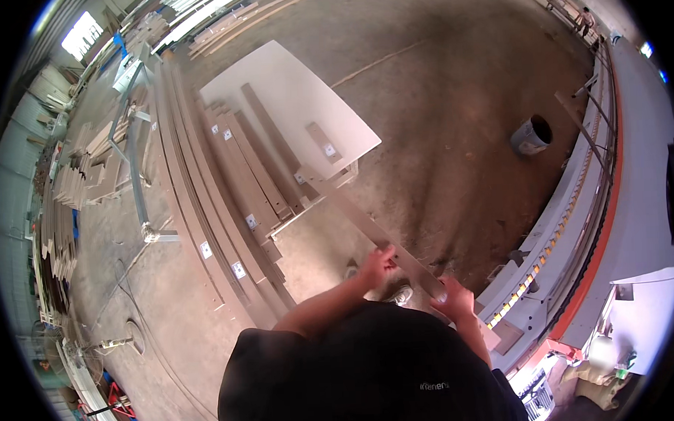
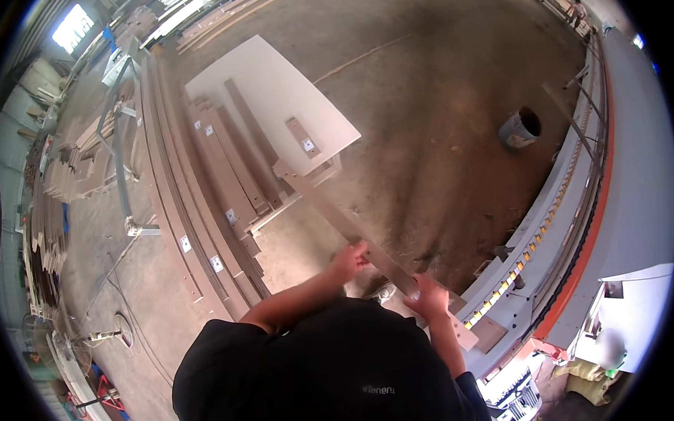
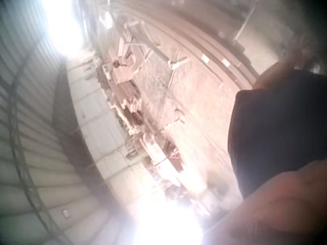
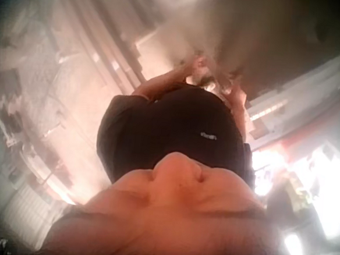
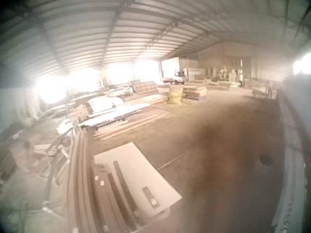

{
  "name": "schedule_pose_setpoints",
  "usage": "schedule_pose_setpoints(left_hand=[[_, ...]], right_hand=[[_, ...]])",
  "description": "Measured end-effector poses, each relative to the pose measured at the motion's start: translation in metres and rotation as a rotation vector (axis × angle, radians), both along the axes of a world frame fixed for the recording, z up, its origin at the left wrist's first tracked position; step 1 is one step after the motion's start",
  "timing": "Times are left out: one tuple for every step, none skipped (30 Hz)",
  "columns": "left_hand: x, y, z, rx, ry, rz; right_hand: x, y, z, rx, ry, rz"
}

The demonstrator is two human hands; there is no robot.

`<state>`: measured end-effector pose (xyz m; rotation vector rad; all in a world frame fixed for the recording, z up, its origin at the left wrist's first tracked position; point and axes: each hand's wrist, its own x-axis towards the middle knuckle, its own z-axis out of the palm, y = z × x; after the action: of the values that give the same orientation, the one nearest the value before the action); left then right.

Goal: The person picks up wooden planks from a stack on the floor and places them onto a conveyor belt. They repeat this process, handling the planks one by one to feed them into the machinery.

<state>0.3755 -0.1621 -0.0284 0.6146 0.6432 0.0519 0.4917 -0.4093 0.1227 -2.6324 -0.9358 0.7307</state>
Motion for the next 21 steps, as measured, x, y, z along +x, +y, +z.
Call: schedule_pose_setpoints(left_hand=[[0.000, 0.017, -0.004, 0.014, 0.015, 0.037], [0.000, 0.035, -0.011, 0.027, 0.031, 0.074], [0.002, 0.051, -0.014, -0.003, 0.093, 0.143], [0.003, 0.067, -0.017, -0.028, 0.155, 0.204], [-0.002, 0.083, -0.036, 0.066, 0.146, 0.229], [-0.004, 0.097, -0.054, 0.165, 0.135, 0.245], [-0.003, 0.109, -0.058, 0.104, 0.151, 0.335], [-0.003, 0.120, -0.062, 0.042, 0.167, 0.428], [-0.005, 0.125, -0.065, -0.024, 0.185, 0.520], [-0.009, 0.128, -0.068, -0.022, 0.163, 0.495], [-0.015, 0.128, -0.071, -0.021, 0.142, 0.473], [-0.020, 0.126, -0.073, -0.019, 0.123, 0.450], [-0.023, 0.116, -0.064, -0.023, 0.097, 0.380], [-0.027, 0.098, -0.044, -0.029, 0.068, 0.309], [-0.033, 0.080, -0.031, -0.033, 0.039, 0.246], [-0.040, 0.064, -0.031, -0.067, 0.059, 0.152], [-0.047, 0.049, -0.033, -0.100, 0.078, 0.060], [-0.053, 0.036, -0.026, -0.132, 0.129, 0.081], [-0.060, 0.024, -0.008, -0.165, 0.176, 0.102], [-0.066, 0.018, 0.002, -0.197, 0.222, 0.127], [-0.073, 0.019, -0.016, -0.196, 0.205, 0.224]], right_hand=[[0.004, -0.016, 0.006, -0.037, 0.029, 0.012], [0.006, -0.033, 0.010, -0.006, -0.026, 0.018], [0.008, -0.047, 0.017, -0.019, -0.041, 0.019], [0.009, -0.060, 0.025, -0.026, -0.057, 0.012], [0.012, -0.066, 0.035, -0.035, -0.072, 0.020], [0.014, -0.070, 0.042, -0.020, -0.084, 0.045], [0.012, -0.064, 0.050, -0.023, -0.076, 0.052], [0.011, -0.052, 0.057, -0.026, -0.067, 0.063], [0.009, -0.038, 0.062, -0.032, -0.058, 0.074], [0.006, -0.023, 0.062, -0.035, -0.018, 0.085], [0.004, -0.005, 0.059, -0.037, 0.023, 0.100], [0.001, 0.012, 0.053, -0.040, 0.066, 0.112], [-0.001, 0.028, 0.040, -0.042, 0.037, 0.189], [-0.003, 0.044, 0.024, -0.045, 0.006, 0.264], [-0.008, 0.063, 0.010, -0.022, -0.002, 0.314], [-0.014, 0.081, -0.004, 0.007, -0.009, 0.366], [-0.018, 0.096, -0.018, 0.041, 0.011, 0.394], [-0.021, 0.109, -0.033, 0.077, 0.033, 0.428], [-0.022, 0.119, -0.041, 0.112, 0.053, 0.463], [-0.022, 0.125, -0.042, 0.145, 0.043, 0.490], [-0.023, 0.128, -0.041, 0.174, 0.036, 0.511]])
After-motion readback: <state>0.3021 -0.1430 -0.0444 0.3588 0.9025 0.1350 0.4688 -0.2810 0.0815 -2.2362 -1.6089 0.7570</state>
